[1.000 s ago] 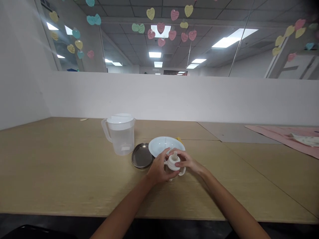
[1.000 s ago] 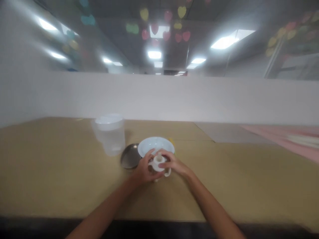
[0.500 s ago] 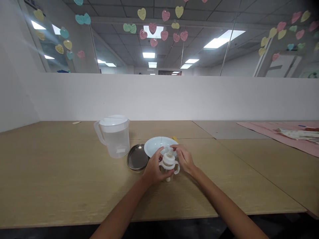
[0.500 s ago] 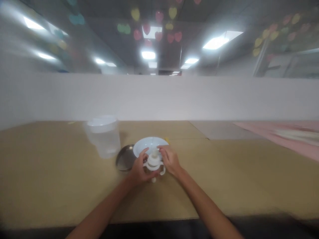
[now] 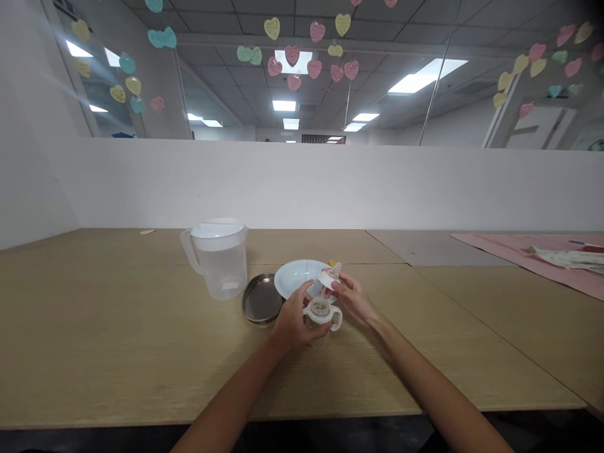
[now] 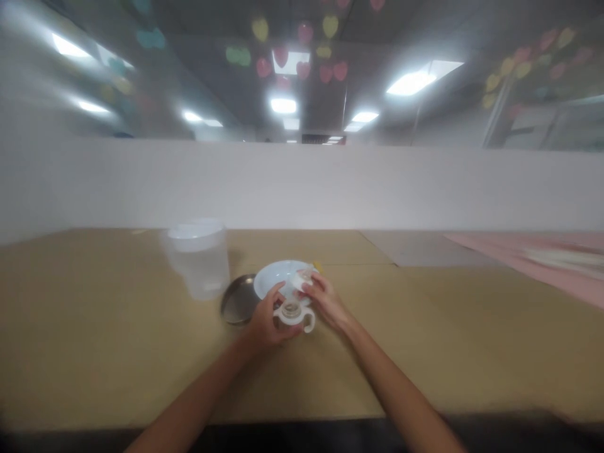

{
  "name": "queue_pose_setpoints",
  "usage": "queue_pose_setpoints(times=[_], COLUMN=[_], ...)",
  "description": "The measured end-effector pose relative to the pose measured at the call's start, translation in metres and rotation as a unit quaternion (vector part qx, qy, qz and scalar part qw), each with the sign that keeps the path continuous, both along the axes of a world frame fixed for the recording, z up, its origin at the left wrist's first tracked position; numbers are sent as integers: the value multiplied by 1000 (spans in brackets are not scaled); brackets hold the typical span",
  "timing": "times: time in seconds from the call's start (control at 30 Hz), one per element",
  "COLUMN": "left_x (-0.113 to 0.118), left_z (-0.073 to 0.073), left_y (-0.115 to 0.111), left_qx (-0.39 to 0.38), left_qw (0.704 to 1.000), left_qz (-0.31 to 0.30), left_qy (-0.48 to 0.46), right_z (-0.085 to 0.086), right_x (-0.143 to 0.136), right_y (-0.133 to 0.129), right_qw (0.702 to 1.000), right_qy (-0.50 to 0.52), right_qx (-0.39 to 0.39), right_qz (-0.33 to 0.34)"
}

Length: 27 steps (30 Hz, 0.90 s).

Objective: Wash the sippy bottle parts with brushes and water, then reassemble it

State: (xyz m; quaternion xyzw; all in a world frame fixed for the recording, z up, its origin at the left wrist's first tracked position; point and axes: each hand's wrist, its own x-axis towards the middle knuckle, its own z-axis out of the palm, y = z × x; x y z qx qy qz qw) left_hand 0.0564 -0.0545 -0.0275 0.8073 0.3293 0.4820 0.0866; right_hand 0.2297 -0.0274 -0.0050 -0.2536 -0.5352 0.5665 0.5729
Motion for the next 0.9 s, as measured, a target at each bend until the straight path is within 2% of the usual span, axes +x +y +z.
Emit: queue_pose_setpoints(times=[0.2,0.33,0.43,0.53,0.77,0.9], left_x=[-1,-1,-1,-1,-1,-1], left_z=[2,1,1,2,5,5], left_y=[-2,-2,-2,-2,-6,-6], left_qx=[-18,-25,-21,-23,-28,-26], left_qw=[1000,1000,1000,1000,999,999], left_qz=[4,8,12,10,15,17], left_qy=[11,10,8,9,16,21], right_z=[4,7,7,5,-5,-10], right_x=[4,13,18,20,21,16], right_y=[5,9,12,15,26,29], right_qw=[984,977,972,970,971,978], right_qy=[173,203,227,237,226,185], right_qx=[-29,-59,-62,-57,-78,-55], right_qz=[-14,19,7,-18,-27,-72])
